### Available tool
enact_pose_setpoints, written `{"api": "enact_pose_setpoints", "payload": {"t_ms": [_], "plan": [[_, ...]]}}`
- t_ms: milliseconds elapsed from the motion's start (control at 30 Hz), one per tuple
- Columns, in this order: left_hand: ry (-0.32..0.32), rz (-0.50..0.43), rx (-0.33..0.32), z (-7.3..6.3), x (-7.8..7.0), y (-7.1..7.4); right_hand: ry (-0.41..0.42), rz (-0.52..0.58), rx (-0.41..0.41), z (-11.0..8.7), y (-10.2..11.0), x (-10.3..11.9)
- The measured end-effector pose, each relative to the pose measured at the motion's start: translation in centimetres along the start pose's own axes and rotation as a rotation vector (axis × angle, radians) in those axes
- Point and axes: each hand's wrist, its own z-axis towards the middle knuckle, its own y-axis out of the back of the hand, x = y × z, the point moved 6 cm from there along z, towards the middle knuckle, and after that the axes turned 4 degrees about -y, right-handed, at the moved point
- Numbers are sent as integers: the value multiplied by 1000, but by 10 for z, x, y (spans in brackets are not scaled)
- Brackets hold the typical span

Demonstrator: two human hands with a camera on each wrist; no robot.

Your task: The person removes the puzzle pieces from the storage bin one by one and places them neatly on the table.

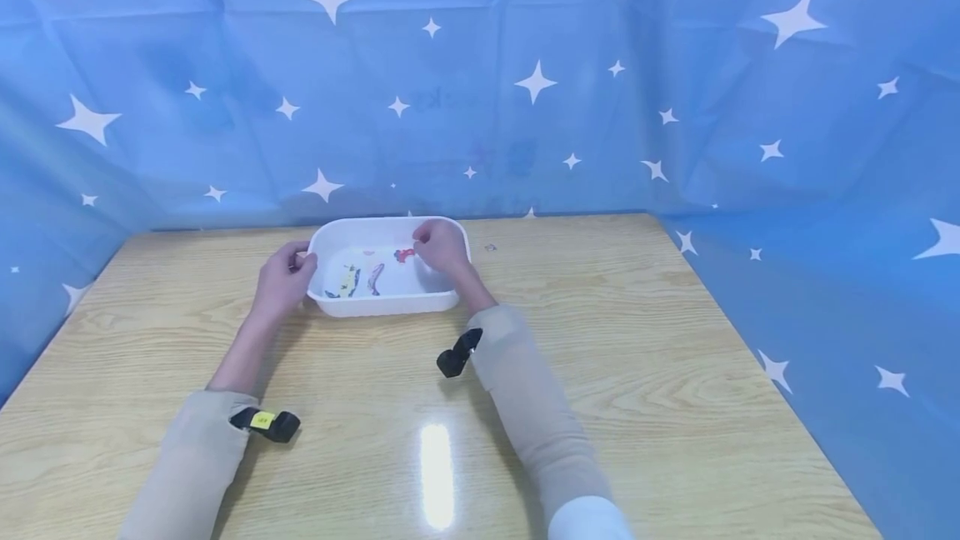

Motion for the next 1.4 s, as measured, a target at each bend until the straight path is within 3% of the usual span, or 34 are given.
{"api": "enact_pose_setpoints", "payload": {"t_ms": [133,333,700,1400], "plan": [[3,-1,3,-1,0,1,2,-80,-28,1,-3,1],[11,2,2,-2,1,0,9,-188,4,-2,-7,4],[3,-11,-6,-2,2,0,2,-251,7,-1,-10,-1],[-11,-3,-10,0,1,0,22,-228,16,-3,-11,1]]}}
